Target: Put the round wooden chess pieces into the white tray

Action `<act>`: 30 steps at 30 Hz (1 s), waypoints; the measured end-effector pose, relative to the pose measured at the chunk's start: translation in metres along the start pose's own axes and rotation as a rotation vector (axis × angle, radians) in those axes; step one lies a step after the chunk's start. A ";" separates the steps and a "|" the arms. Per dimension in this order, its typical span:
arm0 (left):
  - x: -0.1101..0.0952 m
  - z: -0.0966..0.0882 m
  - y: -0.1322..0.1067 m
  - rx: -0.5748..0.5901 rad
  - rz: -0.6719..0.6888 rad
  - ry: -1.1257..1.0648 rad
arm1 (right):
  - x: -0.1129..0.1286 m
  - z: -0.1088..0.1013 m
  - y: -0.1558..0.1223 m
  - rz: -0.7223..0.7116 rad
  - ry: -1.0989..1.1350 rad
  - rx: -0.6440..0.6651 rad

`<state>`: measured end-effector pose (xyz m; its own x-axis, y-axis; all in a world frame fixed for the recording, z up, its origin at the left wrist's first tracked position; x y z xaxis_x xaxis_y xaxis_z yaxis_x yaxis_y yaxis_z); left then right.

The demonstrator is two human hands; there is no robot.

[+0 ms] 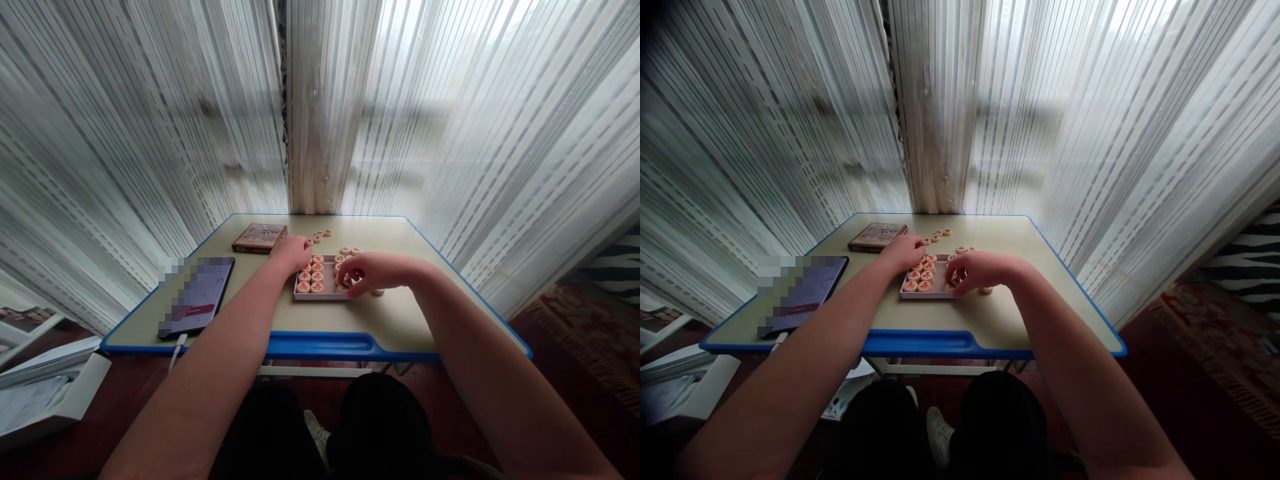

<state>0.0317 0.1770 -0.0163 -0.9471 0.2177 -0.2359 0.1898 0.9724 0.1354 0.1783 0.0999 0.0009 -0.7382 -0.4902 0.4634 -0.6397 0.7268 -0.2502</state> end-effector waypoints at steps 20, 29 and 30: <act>-0.002 -0.001 -0.001 -0.006 0.007 0.016 | 0.002 0.001 0.000 -0.007 0.002 -0.001; -0.001 0.000 -0.001 -0.003 0.009 -0.004 | 0.001 0.001 0.000 -0.016 0.009 -0.003; -0.002 0.000 -0.001 -0.005 0.009 -0.003 | 0.002 0.000 0.000 -0.018 0.021 -0.005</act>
Point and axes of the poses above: each hand's wrist, its own y-axis towards the middle knuckle, its own z-axis out of the palm, x = y × z, the point moved 7 cm from there along y, towards the middle knuckle, and after that the axes turned 1 degree about x, right-handed, at the moved point
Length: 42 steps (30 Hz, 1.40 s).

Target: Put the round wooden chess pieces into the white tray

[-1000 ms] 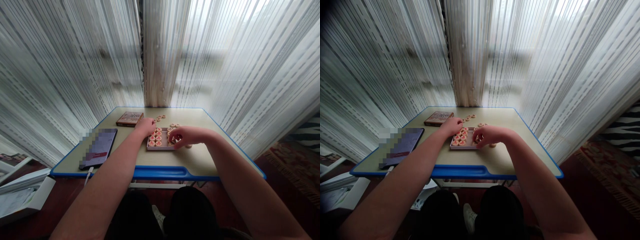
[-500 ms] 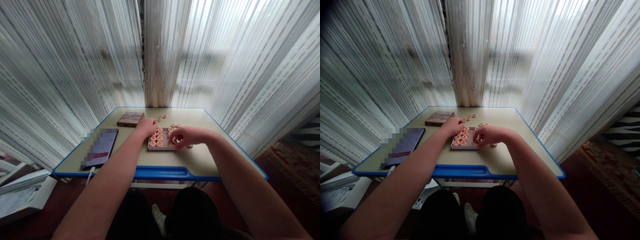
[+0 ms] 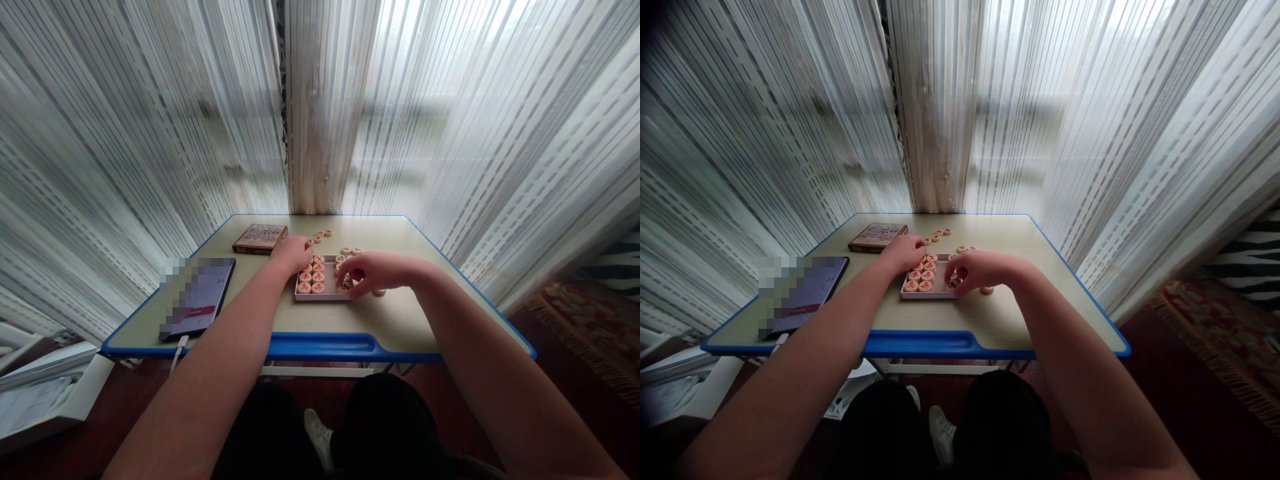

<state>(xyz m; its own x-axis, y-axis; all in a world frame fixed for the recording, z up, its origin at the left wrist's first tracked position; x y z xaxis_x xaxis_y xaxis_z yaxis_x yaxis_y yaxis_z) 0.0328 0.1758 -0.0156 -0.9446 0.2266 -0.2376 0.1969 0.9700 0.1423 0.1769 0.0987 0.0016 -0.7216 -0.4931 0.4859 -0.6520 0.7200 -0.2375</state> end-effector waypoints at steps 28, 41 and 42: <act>0.007 -0.005 0.007 -0.159 0.015 -0.110 | -0.073 -0.029 0.025 0.309 -0.099 -0.678; 0.015 0.009 0.017 -0.133 -0.020 -0.391 | -0.076 -0.043 0.033 0.405 -0.128 -0.619; 0.015 0.009 0.018 -0.141 -0.023 -0.408 | -0.075 -0.050 0.035 0.410 -0.142 -0.628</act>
Point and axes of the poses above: each hand's wrist, its own y-axis towards the middle knuckle, its own z-axis out of the palm, x = y × z, the point moved 7 cm from there along y, towards the middle knuckle, and after that the axes turned 1 degree about x, right-handed, at the moved point
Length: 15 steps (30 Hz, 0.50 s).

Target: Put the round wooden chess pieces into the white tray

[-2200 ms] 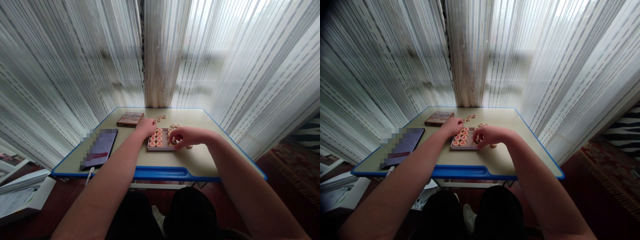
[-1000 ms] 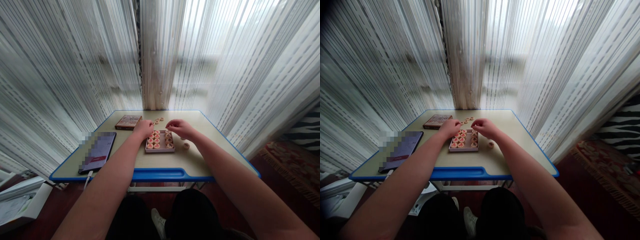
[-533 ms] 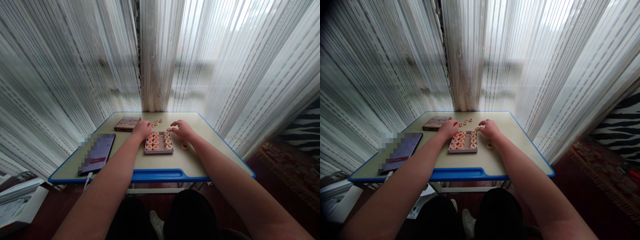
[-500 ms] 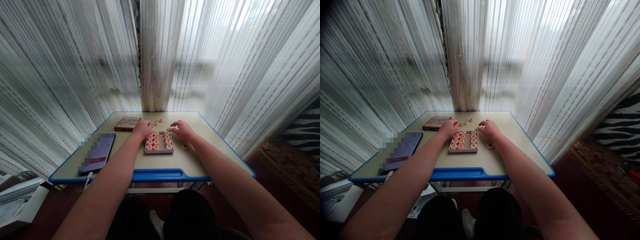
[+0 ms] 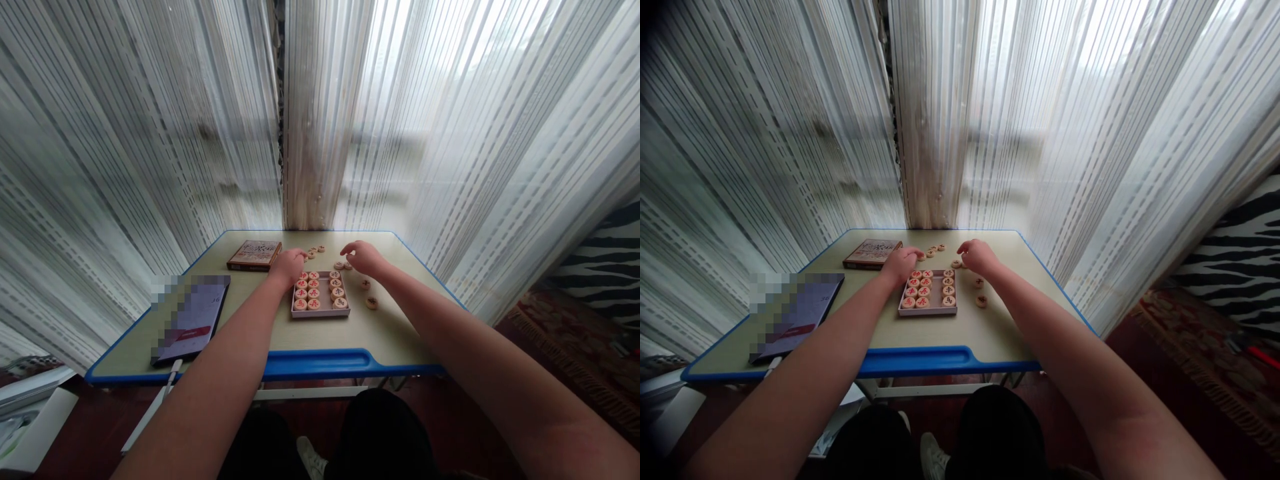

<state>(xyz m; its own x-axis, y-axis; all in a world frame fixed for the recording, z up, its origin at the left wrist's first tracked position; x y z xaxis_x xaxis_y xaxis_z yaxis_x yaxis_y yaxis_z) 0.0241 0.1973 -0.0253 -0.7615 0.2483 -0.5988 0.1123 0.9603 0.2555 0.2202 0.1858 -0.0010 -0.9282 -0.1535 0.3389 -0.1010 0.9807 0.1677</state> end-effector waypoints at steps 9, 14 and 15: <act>0.012 0.007 0.009 -0.011 -0.031 -0.178 | 0.008 0.000 0.028 0.152 -0.058 0.404; 0.019 0.016 0.015 -0.017 -0.010 -0.234 | 0.009 0.018 0.015 0.156 0.015 0.655; 0.019 0.017 0.016 -0.016 -0.001 -0.223 | 0.008 0.020 0.013 0.150 0.018 0.673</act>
<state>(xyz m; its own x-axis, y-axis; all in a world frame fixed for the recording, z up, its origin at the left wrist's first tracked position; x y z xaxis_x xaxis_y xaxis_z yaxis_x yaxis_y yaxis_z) 0.0220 0.2195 -0.0453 -0.6010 0.2715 -0.7518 0.0999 0.9587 0.2663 0.2039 0.1995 -0.0147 -0.9440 -0.0063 0.3300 -0.1776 0.8524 -0.4918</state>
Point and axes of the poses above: each hand's wrist, its own y-axis towards the middle knuckle, its own z-axis out of the palm, x = y × z, the point moved 7 cm from there along y, towards the middle knuckle, and after that the axes turned 1 degree about x, right-handed, at the moved point
